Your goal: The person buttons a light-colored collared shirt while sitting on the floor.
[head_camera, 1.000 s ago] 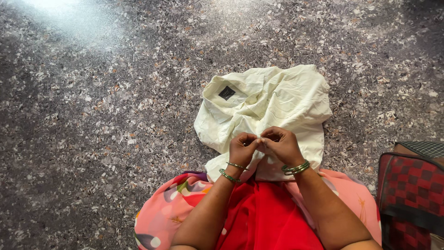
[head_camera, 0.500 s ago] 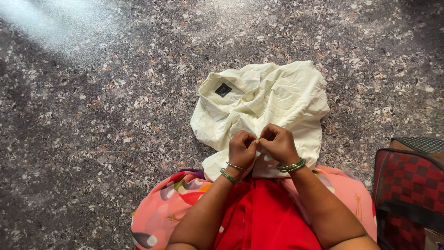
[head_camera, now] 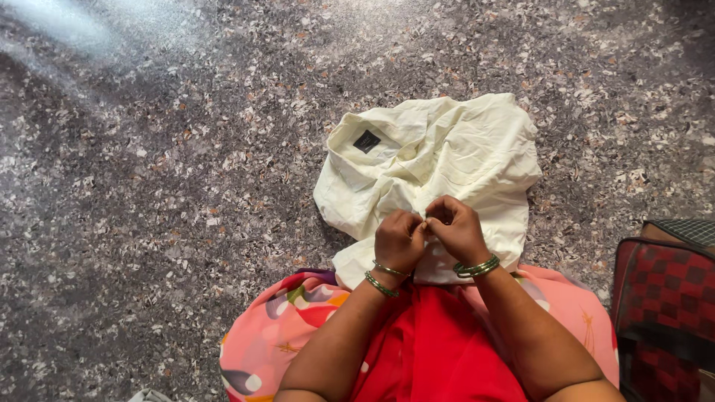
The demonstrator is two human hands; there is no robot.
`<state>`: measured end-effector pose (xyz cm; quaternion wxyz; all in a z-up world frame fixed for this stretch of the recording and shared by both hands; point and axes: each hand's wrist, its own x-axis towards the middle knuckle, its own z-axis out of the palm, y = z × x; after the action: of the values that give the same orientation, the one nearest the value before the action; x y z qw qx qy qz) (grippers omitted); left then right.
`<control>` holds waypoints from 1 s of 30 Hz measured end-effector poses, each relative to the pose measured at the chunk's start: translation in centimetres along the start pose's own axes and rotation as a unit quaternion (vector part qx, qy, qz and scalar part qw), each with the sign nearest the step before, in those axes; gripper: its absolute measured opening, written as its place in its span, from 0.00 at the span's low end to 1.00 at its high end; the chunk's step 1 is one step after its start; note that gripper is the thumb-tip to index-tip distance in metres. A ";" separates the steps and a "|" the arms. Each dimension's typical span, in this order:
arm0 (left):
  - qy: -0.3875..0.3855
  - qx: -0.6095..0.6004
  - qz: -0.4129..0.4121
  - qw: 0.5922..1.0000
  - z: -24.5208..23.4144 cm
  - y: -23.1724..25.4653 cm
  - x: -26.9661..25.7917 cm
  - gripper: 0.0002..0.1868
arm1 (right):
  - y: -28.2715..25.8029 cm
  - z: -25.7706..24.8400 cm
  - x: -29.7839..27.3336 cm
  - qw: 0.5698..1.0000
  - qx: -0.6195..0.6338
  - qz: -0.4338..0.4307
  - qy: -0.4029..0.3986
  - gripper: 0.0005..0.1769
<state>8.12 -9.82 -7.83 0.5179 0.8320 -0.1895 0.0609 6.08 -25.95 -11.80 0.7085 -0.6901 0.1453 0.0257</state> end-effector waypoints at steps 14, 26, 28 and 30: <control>-0.085 -0.073 -0.045 0.993 1.8 -2.4 -0.8 0.06 | -4.1 -0.9 0.2 0.911 -0.375 -0.170 0.008 0.17; -0.011 -0.193 -0.094 0.977 1.2 -1.3 -0.6 0.16 | -5.4 1.2 -0.9 0.954 -0.218 -0.196 0.065 0.19; -0.016 -0.211 -0.064 0.975 1.3 -1.5 -0.9 0.18 | -5.3 1.4 -0.8 0.962 -0.192 -0.179 0.069 0.19; -0.025 -0.224 -0.112 0.968 1.8 -1.8 -1.1 0.15 | -5.2 1.5 -0.7 0.934 -0.255 -0.234 0.086 0.19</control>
<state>7.63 -10.44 -10.43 0.6898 0.7118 -0.1169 -0.0621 6.90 -24.55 -6.59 0.4797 -0.8614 0.0289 -0.1645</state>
